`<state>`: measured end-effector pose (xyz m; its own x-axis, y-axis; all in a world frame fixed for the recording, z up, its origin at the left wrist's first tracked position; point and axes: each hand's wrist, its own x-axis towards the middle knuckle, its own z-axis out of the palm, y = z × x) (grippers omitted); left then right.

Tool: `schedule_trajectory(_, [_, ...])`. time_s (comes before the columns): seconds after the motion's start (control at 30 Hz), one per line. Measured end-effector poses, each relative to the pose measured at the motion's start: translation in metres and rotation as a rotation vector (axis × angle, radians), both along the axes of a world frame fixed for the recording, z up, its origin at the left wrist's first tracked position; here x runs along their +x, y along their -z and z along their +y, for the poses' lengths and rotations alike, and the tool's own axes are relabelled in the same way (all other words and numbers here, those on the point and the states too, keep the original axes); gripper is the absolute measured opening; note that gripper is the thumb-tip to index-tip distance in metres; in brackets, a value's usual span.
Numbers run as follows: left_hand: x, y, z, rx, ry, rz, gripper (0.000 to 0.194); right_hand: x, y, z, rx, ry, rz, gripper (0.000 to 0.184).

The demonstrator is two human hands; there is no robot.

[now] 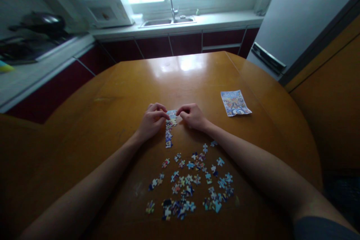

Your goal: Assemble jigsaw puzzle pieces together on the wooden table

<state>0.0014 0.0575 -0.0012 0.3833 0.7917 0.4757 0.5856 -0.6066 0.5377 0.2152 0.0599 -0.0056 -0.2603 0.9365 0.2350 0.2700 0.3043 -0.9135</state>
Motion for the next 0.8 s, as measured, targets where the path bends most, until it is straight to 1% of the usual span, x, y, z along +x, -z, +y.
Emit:
schedule_trajectory(0.27, [0.0000, 0.0004, 0.0002, 0.000, -0.003, 0.006, 0.024, 0.0023, -0.0015, 0.0044, -0.122, 0.056, 0.106, 0.026])
schedule_trajectory(0.57, [0.0002, 0.0001, 0.0000, -0.009, -0.022, 0.012, 0.024, 0.0023, -0.0032, 0.0037, -0.151, 0.063, 0.140, 0.026])
schedule_trajectory(0.8, [0.0000, 0.0023, 0.0011, 0.008, -0.010, -0.017, 0.025, 0.0024, -0.0017, 0.0045, -0.154, 0.060, 0.147, 0.025])
